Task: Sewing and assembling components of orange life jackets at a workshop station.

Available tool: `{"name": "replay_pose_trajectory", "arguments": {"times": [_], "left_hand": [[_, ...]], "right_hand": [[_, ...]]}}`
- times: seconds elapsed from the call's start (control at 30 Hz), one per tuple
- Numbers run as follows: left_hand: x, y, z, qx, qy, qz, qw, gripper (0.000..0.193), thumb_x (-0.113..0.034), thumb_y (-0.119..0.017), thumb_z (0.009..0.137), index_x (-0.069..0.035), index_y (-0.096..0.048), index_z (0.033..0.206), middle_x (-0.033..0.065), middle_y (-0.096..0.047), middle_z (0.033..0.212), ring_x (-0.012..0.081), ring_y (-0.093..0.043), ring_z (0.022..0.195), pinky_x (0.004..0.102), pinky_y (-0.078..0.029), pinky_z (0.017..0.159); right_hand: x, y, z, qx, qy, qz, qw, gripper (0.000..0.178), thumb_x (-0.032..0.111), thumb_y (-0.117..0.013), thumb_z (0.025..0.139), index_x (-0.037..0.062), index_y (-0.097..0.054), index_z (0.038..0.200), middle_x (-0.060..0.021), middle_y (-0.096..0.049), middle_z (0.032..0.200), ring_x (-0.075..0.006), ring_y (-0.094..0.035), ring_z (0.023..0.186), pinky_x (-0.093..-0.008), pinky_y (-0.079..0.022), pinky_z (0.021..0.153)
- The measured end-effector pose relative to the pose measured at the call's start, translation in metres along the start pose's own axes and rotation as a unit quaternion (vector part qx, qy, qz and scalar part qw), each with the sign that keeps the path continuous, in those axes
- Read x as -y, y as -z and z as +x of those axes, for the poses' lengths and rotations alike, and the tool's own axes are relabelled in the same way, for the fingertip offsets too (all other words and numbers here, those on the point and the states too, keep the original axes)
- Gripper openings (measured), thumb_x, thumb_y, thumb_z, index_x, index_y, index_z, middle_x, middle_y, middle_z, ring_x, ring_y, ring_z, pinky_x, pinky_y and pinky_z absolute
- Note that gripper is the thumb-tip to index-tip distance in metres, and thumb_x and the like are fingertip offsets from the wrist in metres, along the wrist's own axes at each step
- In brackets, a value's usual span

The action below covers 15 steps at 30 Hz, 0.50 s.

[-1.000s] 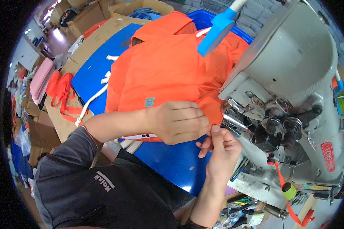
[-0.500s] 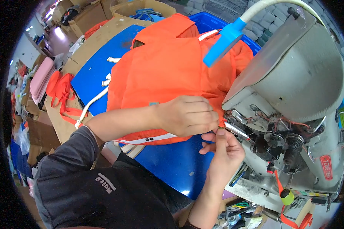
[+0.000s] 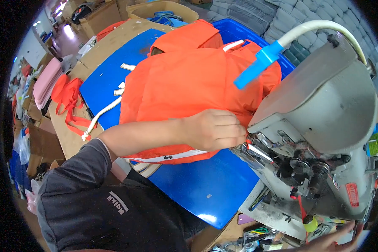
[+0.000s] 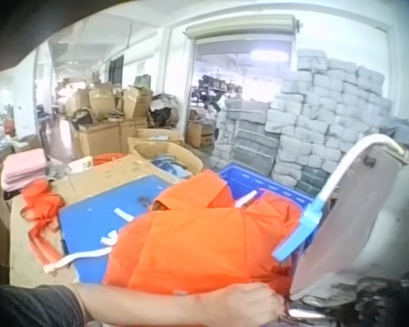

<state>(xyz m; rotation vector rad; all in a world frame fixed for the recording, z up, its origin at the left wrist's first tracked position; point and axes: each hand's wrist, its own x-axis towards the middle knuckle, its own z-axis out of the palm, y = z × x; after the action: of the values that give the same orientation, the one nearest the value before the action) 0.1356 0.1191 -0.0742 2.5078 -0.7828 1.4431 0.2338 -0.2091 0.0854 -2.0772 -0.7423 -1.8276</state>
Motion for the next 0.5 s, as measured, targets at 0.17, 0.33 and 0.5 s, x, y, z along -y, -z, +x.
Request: {"name": "replay_pose_trajectory", "arguments": {"times": [0.17, 0.33, 0.5], "left_hand": [[0.004, -0.004, -0.001, 0.001, 0.012, -0.002, 1.0, 0.018, -0.009, -0.061, 0.077, 0.0, -0.061, 0.093, 0.0086, -0.06, 0.091, 0.0216, -0.059, 0.08, 0.0323, -0.051, 0.068], [0.009, -0.003, 0.001, 0.002, 0.028, -0.028, 0.999, 0.02, -0.009, -0.061, 0.077, 0.001, -0.061, 0.094, 0.0105, -0.059, 0.089, 0.0231, -0.059, 0.079, 0.0335, -0.05, 0.067], [0.005, -0.002, 0.0, 0.009, 0.026, -0.01, 1.0, 0.021, -0.009, -0.06, 0.077, 0.001, -0.061, 0.095, 0.0106, -0.059, 0.089, 0.0237, -0.059, 0.079, 0.0336, -0.05, 0.067]], "right_hand": [[-0.033, -0.007, -0.008, -0.041, -0.047, -0.042, 0.997, 0.022, 0.02, -0.068, 0.09, 0.0005, -0.07, 0.1, -0.0056, -0.072, 0.098, -0.0105, -0.066, 0.085, -0.024, -0.053, 0.076], [-0.02, 0.004, -0.016, -0.016, -0.064, -0.029, 0.997, 0.021, 0.015, -0.066, 0.091, -0.0016, -0.069, 0.102, -0.0077, -0.071, 0.101, -0.0138, -0.066, 0.091, -0.0252, -0.053, 0.08], [0.008, -0.002, -0.072, -0.01, 0.0, -0.046, 0.999, 0.024, 0.006, -0.062, 0.091, -0.0033, -0.064, 0.113, -0.0152, -0.067, 0.11, -0.0254, -0.065, 0.098, -0.0337, -0.051, 0.087]]}}
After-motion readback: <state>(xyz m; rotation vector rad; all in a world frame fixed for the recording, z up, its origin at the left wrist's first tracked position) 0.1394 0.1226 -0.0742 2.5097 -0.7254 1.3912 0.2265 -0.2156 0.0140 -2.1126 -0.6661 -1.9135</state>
